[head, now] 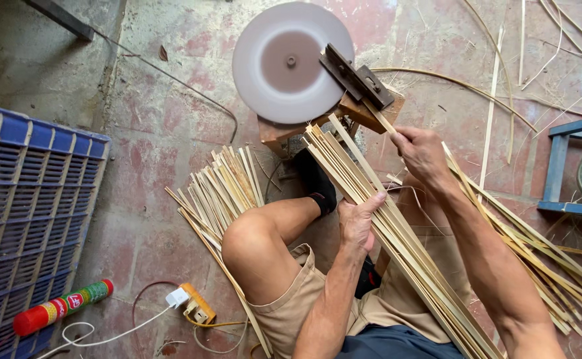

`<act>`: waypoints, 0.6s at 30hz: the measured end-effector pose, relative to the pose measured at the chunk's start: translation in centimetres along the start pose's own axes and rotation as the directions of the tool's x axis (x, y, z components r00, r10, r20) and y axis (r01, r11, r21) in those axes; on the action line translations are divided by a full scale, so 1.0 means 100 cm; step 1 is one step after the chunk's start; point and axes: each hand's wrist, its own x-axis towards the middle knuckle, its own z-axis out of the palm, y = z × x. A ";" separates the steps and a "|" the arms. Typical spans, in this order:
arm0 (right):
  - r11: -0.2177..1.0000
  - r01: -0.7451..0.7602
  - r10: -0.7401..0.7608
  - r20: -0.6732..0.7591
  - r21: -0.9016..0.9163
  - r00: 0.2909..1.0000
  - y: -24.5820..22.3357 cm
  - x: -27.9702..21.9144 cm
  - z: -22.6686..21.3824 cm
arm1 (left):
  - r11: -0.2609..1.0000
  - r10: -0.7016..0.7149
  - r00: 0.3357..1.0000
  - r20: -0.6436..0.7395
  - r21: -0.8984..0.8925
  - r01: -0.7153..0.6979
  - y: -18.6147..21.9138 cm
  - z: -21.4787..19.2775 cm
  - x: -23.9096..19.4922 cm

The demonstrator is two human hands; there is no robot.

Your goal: The person sits on the floor and smooths the edges of thin bamboo strips using a rotating grinding wheel. They hold a bundle of strips in one hand and feed individual pieces against the spinning wheel with the other hand, then place the smoothed strips into a pile.

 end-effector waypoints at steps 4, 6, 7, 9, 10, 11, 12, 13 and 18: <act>0.994 -0.023 0.025 0.023 -0.106 0.999 0.030 -0.077 -0.066 | 0.999 0.013 1.000 0.019 -0.031 -0.013 0.007 0.000 0.001; 0.945 -0.319 0.320 0.004 -0.079 0.947 0.048 -0.119 -0.104 | 1.000 0.012 1.000 0.028 -0.010 -0.012 0.008 -0.002 0.002; 0.947 -0.313 0.310 -0.049 -0.071 0.949 0.055 -0.134 -0.113 | 1.000 0.011 0.999 0.030 -0.018 -0.010 0.008 -0.003 0.000; 0.810 0.067 -0.180 -0.137 -0.583 0.974 0.060 -0.152 -0.107 | 0.999 0.011 0.999 0.044 -0.030 -0.010 0.005 -0.003 0.000; 0.590 0.212 -0.416 -0.068 -0.779 0.907 0.059 -0.156 -0.100 | 1.000 0.006 0.999 0.043 -0.028 -0.004 0.004 -0.002 0.000; 0.785 0.258 -0.343 -0.049 -0.563 0.938 0.055 -0.158 -0.087 | 1.000 0.000 0.999 0.044 -0.025 0.001 0.002 -0.001 -0.001; 0.919 0.266 -0.281 -0.008 -0.291 0.960 0.048 -0.162 -0.066 | 1.000 -0.005 0.999 0.046 -0.022 0.006 0.000 0.000 -0.003; 0.936 0.304 -0.295 0.074 -0.177 0.953 0.039 -0.161 -0.042 | 1.000 -0.007 0.999 0.035 -0.026 0.008 -0.001 0.001 -0.002; 0.965 -0.258 0.248 0.167 0.040 0.954 0.022 -0.152 -0.031 | 0.999 0.027 0.999 -0.022 0.032 -0.027 -0.002 -0.005 0.005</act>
